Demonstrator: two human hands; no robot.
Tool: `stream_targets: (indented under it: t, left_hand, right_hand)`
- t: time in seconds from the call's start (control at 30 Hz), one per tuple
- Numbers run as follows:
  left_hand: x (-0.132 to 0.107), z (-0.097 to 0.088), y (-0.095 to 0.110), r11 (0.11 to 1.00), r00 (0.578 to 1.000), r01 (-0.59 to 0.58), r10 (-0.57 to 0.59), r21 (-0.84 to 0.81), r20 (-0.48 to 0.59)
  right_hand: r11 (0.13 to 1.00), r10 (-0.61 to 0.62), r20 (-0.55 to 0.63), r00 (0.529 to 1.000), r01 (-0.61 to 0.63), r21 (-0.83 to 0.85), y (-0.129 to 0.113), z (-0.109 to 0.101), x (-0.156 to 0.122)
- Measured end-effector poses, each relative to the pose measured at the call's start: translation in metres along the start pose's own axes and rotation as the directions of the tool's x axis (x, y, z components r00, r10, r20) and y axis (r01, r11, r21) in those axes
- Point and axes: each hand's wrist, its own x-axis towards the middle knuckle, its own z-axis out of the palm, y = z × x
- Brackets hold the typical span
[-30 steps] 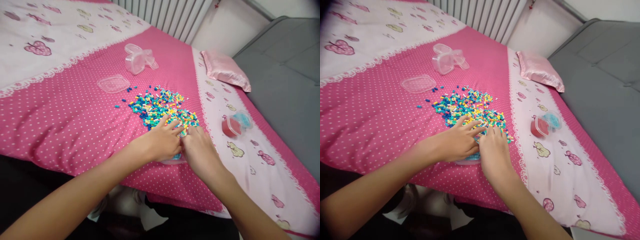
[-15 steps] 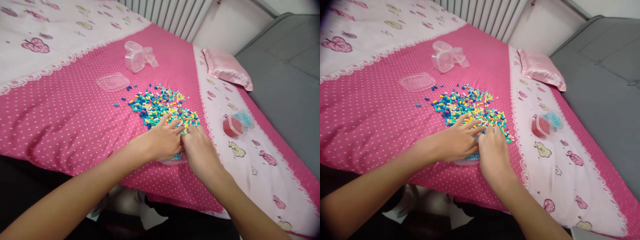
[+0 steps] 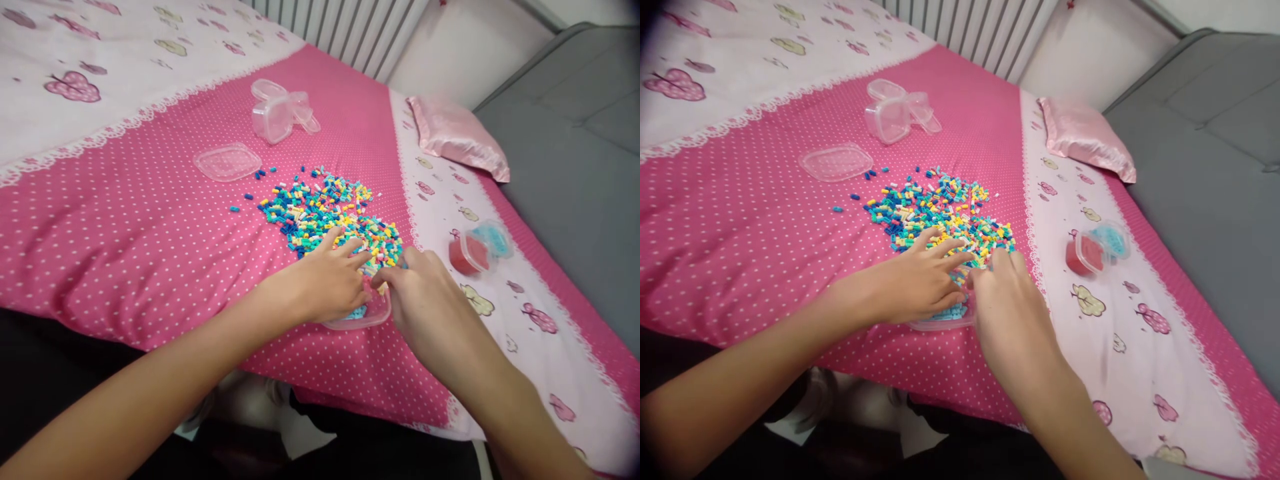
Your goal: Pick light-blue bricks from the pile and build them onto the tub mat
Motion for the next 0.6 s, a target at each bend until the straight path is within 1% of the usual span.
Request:
stream_targets:
  t: [0.07,0.13,0.23,0.3,0.4,0.47,0.6]
  left_hand:
    - [0.0,0.0,0.0,1.0,1.0,-0.006,0.006,0.021,-0.001]
    - [0.001,-0.001,0.0,0.999,1.0,-0.006,0.005,0.039,0.025]
    - [0.001,-0.003,0.0,0.999,0.998,0.001,-0.003,0.04,0.065]
    - [0.002,-0.003,0.0,1.0,0.998,0.0,-0.002,0.03,0.061]
    - [0.003,-0.003,0.0,1.0,0.999,-0.005,0.004,0.022,0.045]
    - [0.003,-0.003,0.0,1.0,0.998,-0.002,0.001,0.017,0.057]
    - [0.001,-0.005,-0.001,1.0,0.997,0.015,-0.016,0.009,0.076]
  right_hand:
    - [1.0,-0.008,0.037,0.999,0.009,-0.028,-0.001,0.0,-0.003]
    - [0.998,-0.026,0.066,0.998,0.03,-0.061,-0.002,0.003,-0.005]
    - [0.995,-0.05,0.059,0.997,0.055,-0.087,-0.003,0.011,-0.005]
    - [0.994,-0.056,0.063,0.996,0.062,-0.091,-0.002,0.013,-0.004]
    - [0.995,-0.038,0.124,0.992,0.049,-0.092,-0.002,0.01,-0.004]
    - [0.995,-0.026,0.172,0.985,0.043,-0.093,-0.003,0.007,-0.003]
    - [0.997,-0.048,0.223,0.974,0.061,-0.052,-0.004,0.004,-0.002]
